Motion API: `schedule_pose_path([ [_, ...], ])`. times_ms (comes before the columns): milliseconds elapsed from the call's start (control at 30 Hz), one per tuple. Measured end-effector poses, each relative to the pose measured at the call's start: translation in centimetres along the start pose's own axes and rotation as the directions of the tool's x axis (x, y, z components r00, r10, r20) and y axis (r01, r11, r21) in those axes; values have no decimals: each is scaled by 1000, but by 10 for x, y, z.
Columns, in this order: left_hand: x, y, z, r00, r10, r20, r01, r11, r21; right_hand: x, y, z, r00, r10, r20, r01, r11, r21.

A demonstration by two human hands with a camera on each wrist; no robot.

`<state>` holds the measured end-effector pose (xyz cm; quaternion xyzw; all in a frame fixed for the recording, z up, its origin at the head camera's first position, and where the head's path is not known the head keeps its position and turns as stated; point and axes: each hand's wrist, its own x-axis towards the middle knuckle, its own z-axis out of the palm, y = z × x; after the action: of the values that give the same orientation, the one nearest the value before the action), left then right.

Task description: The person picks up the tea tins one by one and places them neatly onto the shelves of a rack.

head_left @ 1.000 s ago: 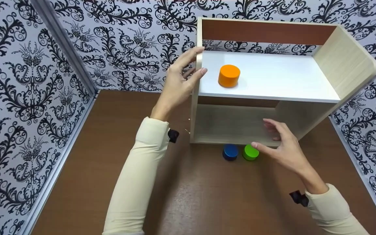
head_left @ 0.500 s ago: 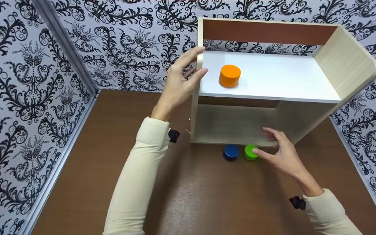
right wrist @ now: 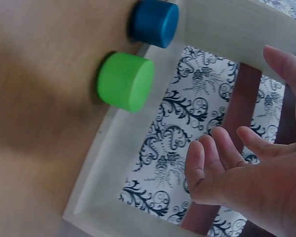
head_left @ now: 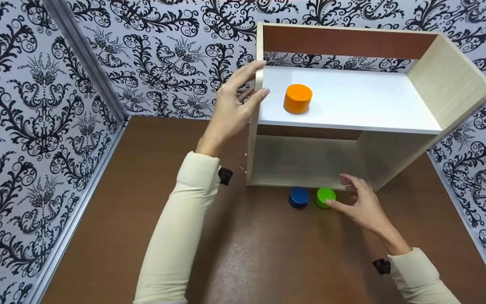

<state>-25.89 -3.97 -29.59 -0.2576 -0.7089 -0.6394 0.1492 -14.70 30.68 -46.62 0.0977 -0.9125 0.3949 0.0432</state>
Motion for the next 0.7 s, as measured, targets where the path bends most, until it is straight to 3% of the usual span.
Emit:
schedule_pose_path([
  [700,0,0,0,1000,-14,6,14,1000,1,-4,38,18,993,108,39,-108,994,1],
])
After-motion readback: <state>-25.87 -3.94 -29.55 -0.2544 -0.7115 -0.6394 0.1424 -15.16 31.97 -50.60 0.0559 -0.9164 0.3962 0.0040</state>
